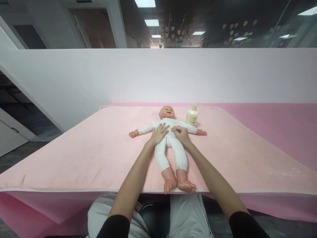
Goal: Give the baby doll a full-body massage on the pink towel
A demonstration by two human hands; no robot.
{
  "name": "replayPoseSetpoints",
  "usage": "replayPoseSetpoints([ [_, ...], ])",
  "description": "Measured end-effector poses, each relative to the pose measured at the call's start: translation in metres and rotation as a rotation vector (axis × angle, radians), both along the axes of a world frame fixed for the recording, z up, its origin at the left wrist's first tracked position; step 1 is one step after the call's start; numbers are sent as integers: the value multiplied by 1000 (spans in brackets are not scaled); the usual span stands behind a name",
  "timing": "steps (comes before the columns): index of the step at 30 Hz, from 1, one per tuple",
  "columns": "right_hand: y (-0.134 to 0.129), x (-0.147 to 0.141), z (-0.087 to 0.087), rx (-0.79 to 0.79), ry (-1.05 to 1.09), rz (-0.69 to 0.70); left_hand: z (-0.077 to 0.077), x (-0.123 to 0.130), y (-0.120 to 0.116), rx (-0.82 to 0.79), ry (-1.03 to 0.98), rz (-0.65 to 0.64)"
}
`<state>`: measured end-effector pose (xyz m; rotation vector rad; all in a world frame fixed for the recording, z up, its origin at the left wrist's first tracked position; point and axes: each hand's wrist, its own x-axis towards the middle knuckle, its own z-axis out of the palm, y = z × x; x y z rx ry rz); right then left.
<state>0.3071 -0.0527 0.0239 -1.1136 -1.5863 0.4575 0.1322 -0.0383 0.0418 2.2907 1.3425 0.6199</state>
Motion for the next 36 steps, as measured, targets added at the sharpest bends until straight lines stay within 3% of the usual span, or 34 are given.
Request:
replayPoseSetpoints([
  [4,-10,-13,9,-14,-93,338,-13,-8,10,48,-8,96],
  [7,-10,-18,12,-39,-247,352,-16,-9,11,116,15,104],
  [12,1,-14,10,-123,-455,128,-10,-5,4,218,154,195],
  [17,12,5,-3,-250,-487,-146,-13,-13,7,189,207,355],
  [25,7,29,-8,-68,-659,-571,-25,-52,13,339,244,551],
  [32,3,57,-9,-132,-689,-836,-25,-75,13,383,181,672],
  [36,1,78,-9,-307,-591,-839,-15,-80,8,293,185,731],
])
